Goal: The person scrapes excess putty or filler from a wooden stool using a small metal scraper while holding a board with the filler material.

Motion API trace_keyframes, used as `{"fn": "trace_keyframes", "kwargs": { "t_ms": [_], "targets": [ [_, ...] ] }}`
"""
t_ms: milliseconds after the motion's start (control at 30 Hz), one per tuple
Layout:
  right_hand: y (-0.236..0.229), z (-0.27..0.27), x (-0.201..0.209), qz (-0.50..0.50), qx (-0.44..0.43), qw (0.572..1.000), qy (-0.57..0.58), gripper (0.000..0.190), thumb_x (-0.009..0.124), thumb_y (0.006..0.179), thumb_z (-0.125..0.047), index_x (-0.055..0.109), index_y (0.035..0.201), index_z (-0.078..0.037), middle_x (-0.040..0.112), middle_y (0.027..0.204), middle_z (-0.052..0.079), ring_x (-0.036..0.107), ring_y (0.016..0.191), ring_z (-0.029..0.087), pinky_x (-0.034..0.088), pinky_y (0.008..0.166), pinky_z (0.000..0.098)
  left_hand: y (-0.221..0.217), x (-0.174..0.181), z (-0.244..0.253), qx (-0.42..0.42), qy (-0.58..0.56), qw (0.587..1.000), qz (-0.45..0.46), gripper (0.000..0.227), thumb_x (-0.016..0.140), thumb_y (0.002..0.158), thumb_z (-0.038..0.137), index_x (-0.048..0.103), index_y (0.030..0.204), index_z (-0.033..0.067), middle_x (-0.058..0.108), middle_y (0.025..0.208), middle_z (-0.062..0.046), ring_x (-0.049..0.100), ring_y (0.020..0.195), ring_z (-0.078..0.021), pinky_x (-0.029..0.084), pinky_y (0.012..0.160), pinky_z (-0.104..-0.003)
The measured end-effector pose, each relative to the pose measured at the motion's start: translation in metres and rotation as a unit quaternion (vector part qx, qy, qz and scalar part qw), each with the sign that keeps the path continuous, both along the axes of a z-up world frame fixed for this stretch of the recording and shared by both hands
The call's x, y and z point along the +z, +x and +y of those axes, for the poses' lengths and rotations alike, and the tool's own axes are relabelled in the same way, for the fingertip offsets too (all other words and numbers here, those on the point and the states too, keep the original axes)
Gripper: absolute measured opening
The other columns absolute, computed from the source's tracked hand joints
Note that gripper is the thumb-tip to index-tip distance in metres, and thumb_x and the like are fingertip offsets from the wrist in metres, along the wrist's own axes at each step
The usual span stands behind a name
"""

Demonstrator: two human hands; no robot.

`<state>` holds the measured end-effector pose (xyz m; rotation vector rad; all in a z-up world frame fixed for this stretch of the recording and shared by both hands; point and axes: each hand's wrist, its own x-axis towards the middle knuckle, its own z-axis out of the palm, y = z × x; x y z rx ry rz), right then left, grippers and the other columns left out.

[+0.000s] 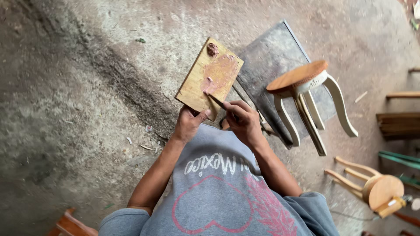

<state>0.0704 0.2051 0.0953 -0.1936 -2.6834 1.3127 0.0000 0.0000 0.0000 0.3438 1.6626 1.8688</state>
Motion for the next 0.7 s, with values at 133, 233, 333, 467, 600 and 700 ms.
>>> {"fn": "trace_keyframes", "kwargs": {
  "t_ms": [133,233,333,467,600,700],
  "targets": [
    [0.012,0.021,-0.001,0.019,-0.081,0.996,-0.031,0.032,0.074,0.087,0.003,0.074,0.118,-0.005,0.071,0.106,0.012,0.072,0.084,0.023,0.056,0.070,0.0311,-0.003,0.024,0.031,-0.011,0.066,0.998,-0.012,0.033,0.070,0.104,0.019,0.062,0.130,0.0011,0.070,0.117,-0.010,0.066,0.109,-0.0207,0.055,0.105,-0.036],
    [0.022,0.037,-0.006,0.068,-0.133,0.987,-0.061,0.030,0.072,0.089,0.004,0.070,0.118,-0.004,0.070,0.113,0.012,0.073,0.095,0.022,0.059,0.077,0.0305,-0.008,0.028,0.060,-0.017,0.091,0.992,-0.081,0.038,0.072,0.098,0.010,0.060,0.131,-0.0033,0.067,0.124,-0.008,0.064,0.113,-0.0184,0.051,0.103,-0.033],
    [0.036,0.065,-0.005,0.049,-0.120,0.990,-0.065,0.028,0.075,0.088,0.003,0.073,0.115,-0.005,0.071,0.104,0.010,0.071,0.090,0.021,0.058,0.076,0.0303,-0.018,0.027,0.089,-0.051,0.075,0.993,-0.082,0.040,0.072,0.099,0.009,0.059,0.134,-0.0045,0.066,0.123,-0.007,0.062,0.112,-0.0162,0.052,0.101,-0.030],
    [0.066,0.119,-0.008,0.031,-0.308,0.943,-0.126,0.023,0.073,0.091,-0.001,0.071,0.114,-0.002,0.071,0.093,0.008,0.070,0.077,0.014,0.057,0.065,0.0281,-0.031,0.013,0.144,-0.036,0.039,0.989,-0.134,0.046,0.072,0.097,0.015,0.055,0.136,-0.0033,0.067,0.121,-0.009,0.064,0.105,-0.0167,0.054,0.092,-0.030],
    [0.107,0.170,-0.036,0.019,-0.446,0.880,-0.162,0.015,0.071,0.095,-0.003,0.068,0.110,0.001,0.071,0.081,0.006,0.069,0.069,0.010,0.056,0.063,0.0268,-0.049,-0.012,0.210,-0.017,0.004,0.991,-0.134,0.051,0.072,0.098,0.022,0.051,0.138,-0.0003,0.065,0.116,-0.010,0.064,0.094,-0.0167,0.056,0.078,-0.029],
    [0.135,0.196,-0.062,-0.026,-0.464,0.877,-0.117,0.015,0.074,0.097,-0.004,0.069,0.109,0.003,0.071,0.080,0.008,0.065,0.069,0.013,0.053,0.062,0.0276,-0.057,-0.035,0.255,0.003,-0.022,0.988,-0.151,0.051,0.072,0.098,0.026,0.049,0.136,-0.0005,0.065,0.118,-0.009,0.065,0.094,-0.0173,0.058,0.076,-0.031]
  ]
}}
